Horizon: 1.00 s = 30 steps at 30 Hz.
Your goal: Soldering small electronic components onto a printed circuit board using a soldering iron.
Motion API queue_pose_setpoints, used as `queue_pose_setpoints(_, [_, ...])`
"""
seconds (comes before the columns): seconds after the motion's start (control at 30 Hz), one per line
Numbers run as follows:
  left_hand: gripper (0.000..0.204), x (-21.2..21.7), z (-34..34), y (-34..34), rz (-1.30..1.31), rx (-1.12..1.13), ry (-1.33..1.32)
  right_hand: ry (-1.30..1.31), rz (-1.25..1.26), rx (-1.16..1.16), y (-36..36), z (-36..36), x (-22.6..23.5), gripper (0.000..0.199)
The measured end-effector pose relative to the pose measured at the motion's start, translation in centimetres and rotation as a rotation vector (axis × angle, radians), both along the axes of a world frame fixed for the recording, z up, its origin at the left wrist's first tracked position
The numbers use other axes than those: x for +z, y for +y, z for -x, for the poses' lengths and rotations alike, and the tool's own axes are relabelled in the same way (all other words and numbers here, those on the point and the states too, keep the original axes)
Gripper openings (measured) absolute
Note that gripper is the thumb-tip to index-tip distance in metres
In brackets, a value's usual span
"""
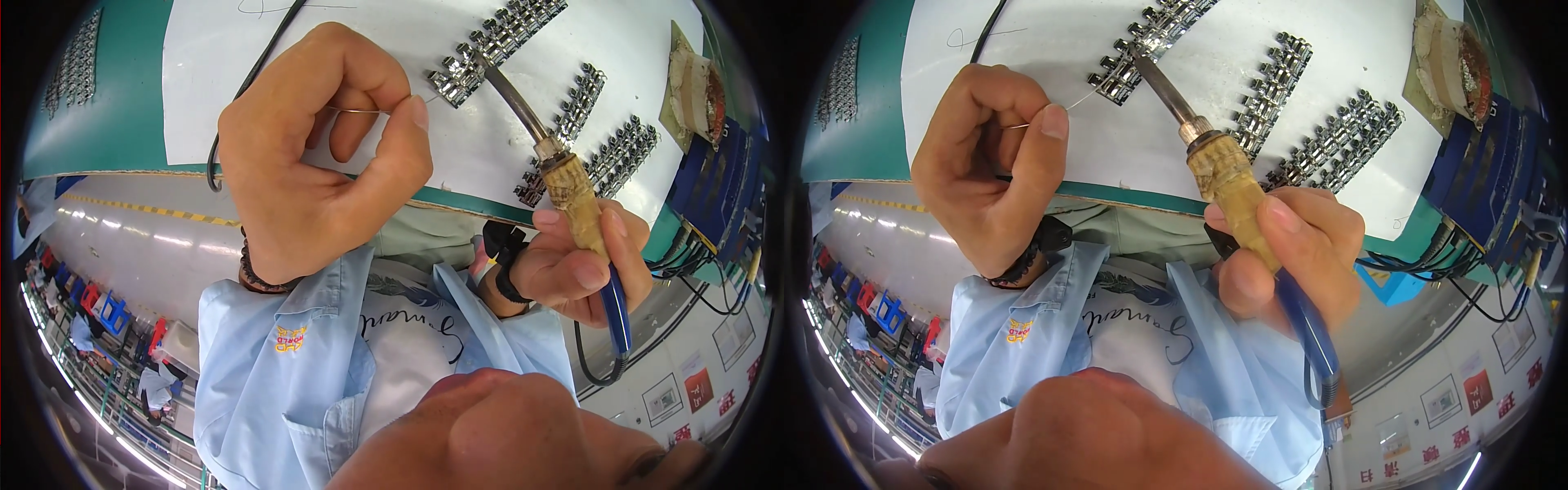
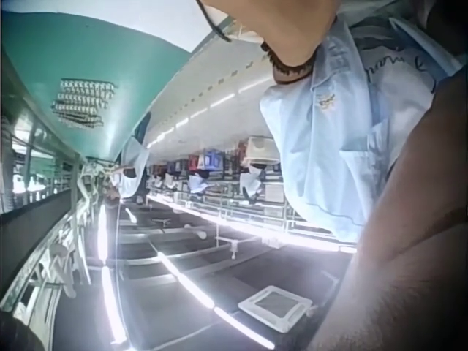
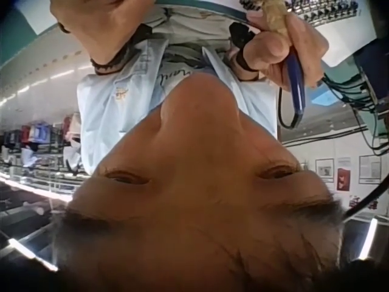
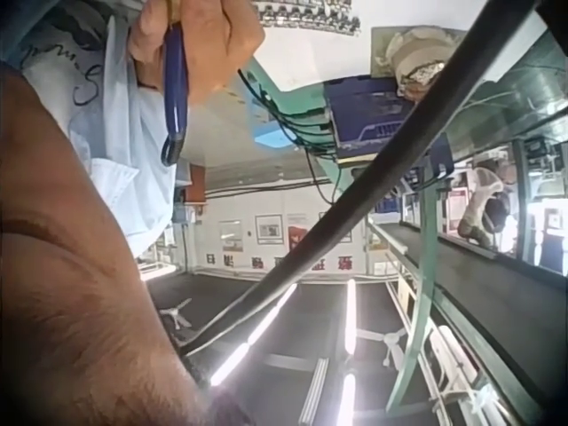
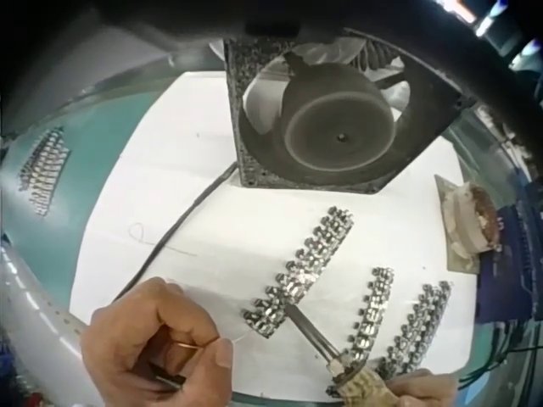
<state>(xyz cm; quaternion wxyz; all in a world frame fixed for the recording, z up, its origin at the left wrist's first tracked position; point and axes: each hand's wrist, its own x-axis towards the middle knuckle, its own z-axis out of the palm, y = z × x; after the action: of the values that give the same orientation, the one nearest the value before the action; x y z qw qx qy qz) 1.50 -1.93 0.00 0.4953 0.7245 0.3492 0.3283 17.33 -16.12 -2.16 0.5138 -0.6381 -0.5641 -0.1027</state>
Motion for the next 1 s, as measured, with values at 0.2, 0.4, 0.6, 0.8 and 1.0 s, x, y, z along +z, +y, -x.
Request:
queue_pose_setpoints(0.2, [0.011, 0.1, 0.5, 0.7, 0.031, 0.004, 0.015, 0.014, -0.002, 0.006, 1.1, 0.6, 0.1, 0.041])
queue_pose_setpoints(0.4, [0.010, 0.2, 0.0, 0.0, 0.047, 0.013, 0.000, 0.074, 0.032, 0.013, 0.4, 0.6, 0.5, 0.043])
queue_pose_setpoints(0.6, [0.010, 1.6, -1.1, -1.0, 0.074, 0.039, 0.058, 0.092, -0.036, 0.001, -0.2, 0.4, 0.5, 0.042])
queue_pose_setpoints(0.8, [0.010, 2.7, -1.8, -1.8, 0.150, 0.116, 0.115, 0.112, -0.102, 0.001, 0.0, 0.5, 0.3, 0.042])
queue_pose_setpoints(1.0, [0.011, 0.3, -0.2, -0.8, -0.048, 0.000, 0.001, 0.129, -0.167, -0.004, 0.2, 0.5, 0.2, 0.042])
